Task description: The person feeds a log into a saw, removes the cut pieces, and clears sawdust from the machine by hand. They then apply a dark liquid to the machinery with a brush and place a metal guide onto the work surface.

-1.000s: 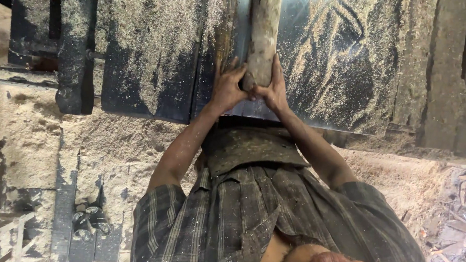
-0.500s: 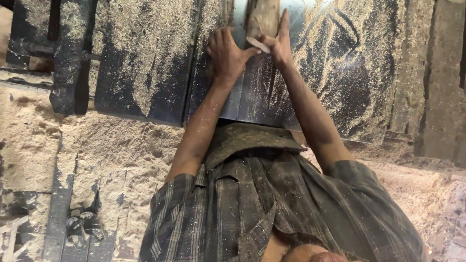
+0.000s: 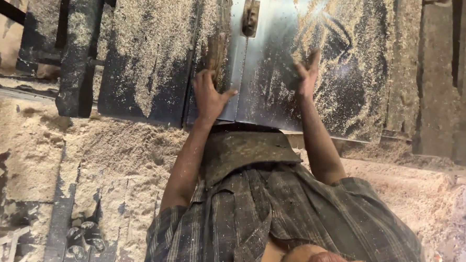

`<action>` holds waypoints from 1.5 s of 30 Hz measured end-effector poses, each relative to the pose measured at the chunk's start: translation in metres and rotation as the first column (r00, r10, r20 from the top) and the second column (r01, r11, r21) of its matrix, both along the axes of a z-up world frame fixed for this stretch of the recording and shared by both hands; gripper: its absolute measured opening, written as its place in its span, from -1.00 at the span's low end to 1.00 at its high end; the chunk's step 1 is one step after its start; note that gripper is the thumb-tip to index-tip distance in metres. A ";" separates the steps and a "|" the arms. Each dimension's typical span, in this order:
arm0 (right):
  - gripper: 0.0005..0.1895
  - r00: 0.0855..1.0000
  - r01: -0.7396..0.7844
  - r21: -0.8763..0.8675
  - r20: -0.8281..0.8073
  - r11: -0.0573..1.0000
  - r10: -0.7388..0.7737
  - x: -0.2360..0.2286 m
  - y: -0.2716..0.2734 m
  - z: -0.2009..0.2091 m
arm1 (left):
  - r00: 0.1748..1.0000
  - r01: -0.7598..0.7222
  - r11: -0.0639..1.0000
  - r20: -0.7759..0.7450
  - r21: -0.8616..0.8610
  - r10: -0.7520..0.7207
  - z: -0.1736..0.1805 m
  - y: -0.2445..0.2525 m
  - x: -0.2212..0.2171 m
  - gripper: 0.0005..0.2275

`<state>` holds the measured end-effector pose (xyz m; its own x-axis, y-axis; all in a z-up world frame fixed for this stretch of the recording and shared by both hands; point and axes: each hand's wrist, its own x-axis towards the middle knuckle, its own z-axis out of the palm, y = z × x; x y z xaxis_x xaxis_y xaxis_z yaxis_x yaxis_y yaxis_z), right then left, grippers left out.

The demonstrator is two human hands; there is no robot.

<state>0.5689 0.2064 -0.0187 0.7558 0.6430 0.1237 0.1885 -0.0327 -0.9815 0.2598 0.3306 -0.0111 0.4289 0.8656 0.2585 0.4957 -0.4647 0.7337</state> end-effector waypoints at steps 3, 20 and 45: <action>0.30 0.990 0.101 -0.012 -0.097 0.995 -0.102 0.024 -0.002 0.011 | 0.999 -0.007 0.999 -0.045 0.041 0.009 0.013 -0.019 -0.017 -0.11; 0.27 0.948 0.022 -0.717 0.235 0.696 0.213 0.067 -0.022 0.085 | 0.994 0.109 0.957 -0.003 -0.269 -0.114 0.009 -0.186 -0.146 -0.19; 0.13 0.900 -0.265 -0.472 0.191 0.841 0.391 -0.350 -0.134 0.031 | 0.903 0.262 0.503 0.393 -0.823 0.172 0.039 -0.264 -0.221 -0.44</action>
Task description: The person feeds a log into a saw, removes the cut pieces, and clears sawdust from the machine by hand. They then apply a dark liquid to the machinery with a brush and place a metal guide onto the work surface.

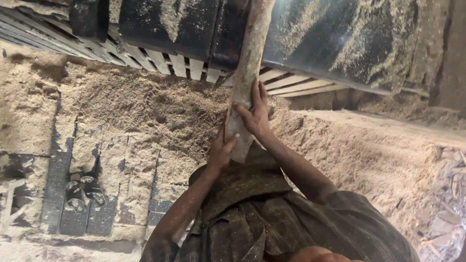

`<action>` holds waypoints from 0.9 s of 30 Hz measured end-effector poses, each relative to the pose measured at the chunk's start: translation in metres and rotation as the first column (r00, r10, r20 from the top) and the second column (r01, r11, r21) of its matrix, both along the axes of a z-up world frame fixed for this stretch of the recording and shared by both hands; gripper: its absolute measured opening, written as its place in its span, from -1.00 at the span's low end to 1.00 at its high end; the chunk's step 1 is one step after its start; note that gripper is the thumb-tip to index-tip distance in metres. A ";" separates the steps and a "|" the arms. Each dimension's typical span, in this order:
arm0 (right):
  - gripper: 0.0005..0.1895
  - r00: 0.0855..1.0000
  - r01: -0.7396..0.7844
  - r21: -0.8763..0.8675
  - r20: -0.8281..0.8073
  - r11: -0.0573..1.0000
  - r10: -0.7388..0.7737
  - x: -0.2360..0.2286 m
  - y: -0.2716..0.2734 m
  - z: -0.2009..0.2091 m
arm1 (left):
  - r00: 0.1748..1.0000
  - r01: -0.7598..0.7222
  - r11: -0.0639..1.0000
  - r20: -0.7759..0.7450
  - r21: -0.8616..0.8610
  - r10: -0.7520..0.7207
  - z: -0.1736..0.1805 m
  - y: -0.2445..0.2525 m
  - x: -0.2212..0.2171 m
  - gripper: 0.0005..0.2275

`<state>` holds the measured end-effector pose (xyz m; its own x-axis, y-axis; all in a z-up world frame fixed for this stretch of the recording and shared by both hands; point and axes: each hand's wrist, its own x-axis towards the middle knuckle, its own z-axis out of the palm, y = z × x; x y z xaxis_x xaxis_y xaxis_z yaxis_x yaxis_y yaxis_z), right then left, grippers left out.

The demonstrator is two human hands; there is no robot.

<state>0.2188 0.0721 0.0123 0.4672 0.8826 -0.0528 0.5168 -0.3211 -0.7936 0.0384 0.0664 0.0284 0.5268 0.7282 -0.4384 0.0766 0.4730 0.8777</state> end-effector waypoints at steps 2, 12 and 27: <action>0.13 0.999 0.019 -0.010 -0.026 1.000 -0.019 0.001 0.013 0.011 | 0.997 0.011 0.996 -0.078 0.085 -0.004 0.023 0.016 0.008 -0.48; 0.13 0.994 0.097 0.023 -0.052 0.995 -0.096 0.037 0.063 0.003 | 0.893 0.246 0.484 -0.391 0.839 0.223 -0.004 0.065 0.048 -0.51; -0.09 0.915 0.271 0.157 -0.349 0.950 -0.204 0.168 0.189 -0.004 | 0.876 0.246 0.463 -0.400 0.852 0.271 -0.039 0.236 0.209 -0.59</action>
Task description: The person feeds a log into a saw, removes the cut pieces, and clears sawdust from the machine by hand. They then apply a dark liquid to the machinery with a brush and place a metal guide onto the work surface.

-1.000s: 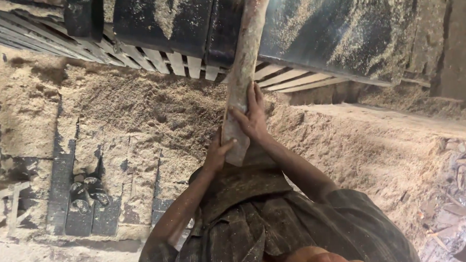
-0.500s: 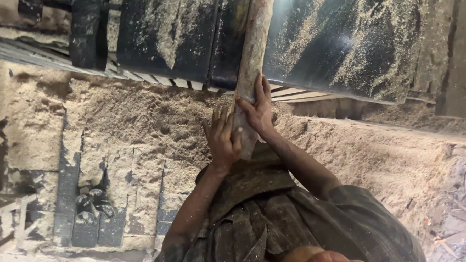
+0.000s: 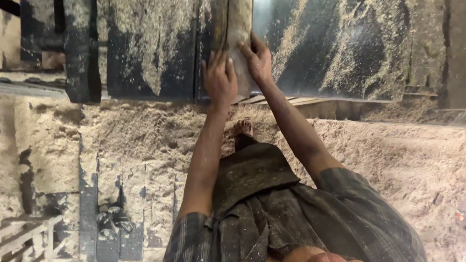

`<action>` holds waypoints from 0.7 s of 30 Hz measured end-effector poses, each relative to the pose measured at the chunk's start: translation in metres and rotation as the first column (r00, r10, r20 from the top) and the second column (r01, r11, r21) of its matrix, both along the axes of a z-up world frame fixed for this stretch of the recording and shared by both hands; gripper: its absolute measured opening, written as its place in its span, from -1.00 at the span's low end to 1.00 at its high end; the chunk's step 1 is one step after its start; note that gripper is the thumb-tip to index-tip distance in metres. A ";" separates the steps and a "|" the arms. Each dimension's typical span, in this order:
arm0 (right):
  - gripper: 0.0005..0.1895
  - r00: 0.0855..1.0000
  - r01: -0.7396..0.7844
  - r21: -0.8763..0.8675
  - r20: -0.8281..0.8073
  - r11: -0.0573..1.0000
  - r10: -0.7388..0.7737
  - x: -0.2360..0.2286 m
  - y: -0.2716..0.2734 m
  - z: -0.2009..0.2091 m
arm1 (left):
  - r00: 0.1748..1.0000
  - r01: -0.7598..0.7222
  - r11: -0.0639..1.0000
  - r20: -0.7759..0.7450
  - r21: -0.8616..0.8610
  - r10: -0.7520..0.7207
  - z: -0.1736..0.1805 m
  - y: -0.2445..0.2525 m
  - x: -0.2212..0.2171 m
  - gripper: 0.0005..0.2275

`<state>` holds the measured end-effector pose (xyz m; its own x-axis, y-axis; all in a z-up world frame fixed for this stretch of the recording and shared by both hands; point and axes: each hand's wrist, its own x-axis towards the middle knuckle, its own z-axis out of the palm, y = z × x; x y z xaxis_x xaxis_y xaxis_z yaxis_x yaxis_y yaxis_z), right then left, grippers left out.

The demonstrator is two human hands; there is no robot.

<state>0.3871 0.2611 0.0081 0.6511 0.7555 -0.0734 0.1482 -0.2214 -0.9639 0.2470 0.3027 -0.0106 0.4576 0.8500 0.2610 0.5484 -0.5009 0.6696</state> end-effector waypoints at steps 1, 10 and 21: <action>-0.09 1.000 0.001 0.009 0.003 1.000 -0.001 0.005 -0.005 0.002 | 1.000 0.001 1.000 0.003 0.009 -0.001 0.002 0.015 0.013 -0.59; -0.23 0.986 -0.164 -0.058 0.016 0.985 0.165 0.010 -0.084 -0.016 | 0.992 -0.109 0.982 0.078 0.152 0.098 -0.022 0.134 0.117 -0.62; -0.15 0.697 0.426 -0.151 -0.573 0.892 -0.430 0.010 -0.436 -0.100 | 0.994 0.018 0.995 0.101 0.097 -0.028 -0.005 0.142 0.090 -0.60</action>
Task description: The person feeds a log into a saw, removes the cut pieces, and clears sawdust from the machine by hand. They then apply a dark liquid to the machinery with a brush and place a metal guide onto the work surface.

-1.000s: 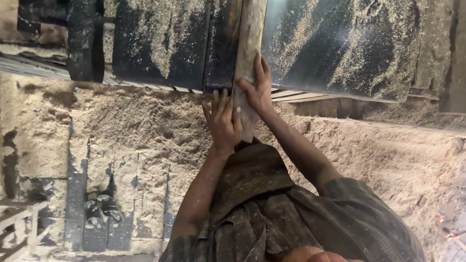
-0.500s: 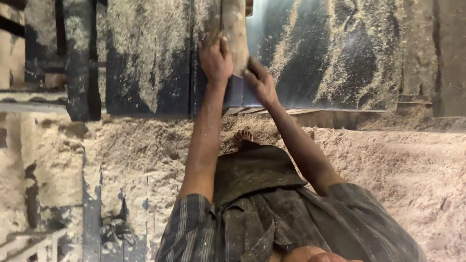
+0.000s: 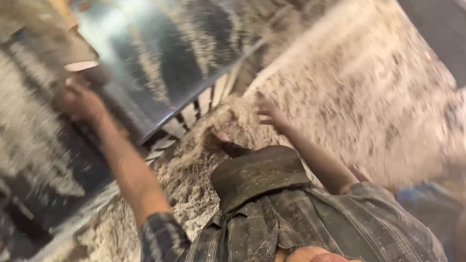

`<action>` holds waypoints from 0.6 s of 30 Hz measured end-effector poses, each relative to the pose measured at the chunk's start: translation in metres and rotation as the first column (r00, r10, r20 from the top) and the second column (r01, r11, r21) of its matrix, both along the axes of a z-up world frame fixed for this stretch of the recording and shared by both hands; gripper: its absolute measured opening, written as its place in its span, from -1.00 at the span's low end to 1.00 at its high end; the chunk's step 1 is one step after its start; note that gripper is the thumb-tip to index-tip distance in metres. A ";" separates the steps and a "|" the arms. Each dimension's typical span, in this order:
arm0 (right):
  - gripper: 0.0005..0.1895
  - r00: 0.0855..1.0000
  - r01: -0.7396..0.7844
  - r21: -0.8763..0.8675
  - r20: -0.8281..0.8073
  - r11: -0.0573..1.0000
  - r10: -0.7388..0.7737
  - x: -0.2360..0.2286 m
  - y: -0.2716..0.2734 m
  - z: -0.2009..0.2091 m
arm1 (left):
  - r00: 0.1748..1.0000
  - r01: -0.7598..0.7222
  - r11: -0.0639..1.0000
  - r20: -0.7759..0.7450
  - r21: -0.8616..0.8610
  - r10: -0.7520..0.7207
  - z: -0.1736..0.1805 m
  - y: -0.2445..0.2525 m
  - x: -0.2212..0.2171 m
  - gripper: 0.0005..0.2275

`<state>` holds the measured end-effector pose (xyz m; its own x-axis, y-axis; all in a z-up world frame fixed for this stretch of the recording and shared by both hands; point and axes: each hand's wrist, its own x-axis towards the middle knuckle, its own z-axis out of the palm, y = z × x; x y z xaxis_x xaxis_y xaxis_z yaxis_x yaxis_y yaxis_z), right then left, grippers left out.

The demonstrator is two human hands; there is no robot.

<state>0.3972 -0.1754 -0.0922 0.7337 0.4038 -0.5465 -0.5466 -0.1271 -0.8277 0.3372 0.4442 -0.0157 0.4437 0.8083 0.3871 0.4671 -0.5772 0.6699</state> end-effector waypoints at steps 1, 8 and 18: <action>-0.15 0.999 0.044 -0.002 0.000 0.999 -0.044 0.003 -0.081 -0.021 | 0.999 0.044 0.999 0.000 -0.002 -0.044 -0.003 -0.016 -0.010 -0.60; 0.47 0.425 0.899 0.159 -0.080 0.409 -0.902 0.027 -0.428 0.050 | 0.866 0.015 0.998 -0.499 0.062 0.018 0.026 -0.156 -0.096 -0.19; 0.42 0.693 0.718 -0.143 0.062 0.681 -0.718 0.204 -0.649 0.115 | 0.958 -0.143 0.902 -0.287 -0.407 0.023 -0.062 -0.438 -0.076 -0.31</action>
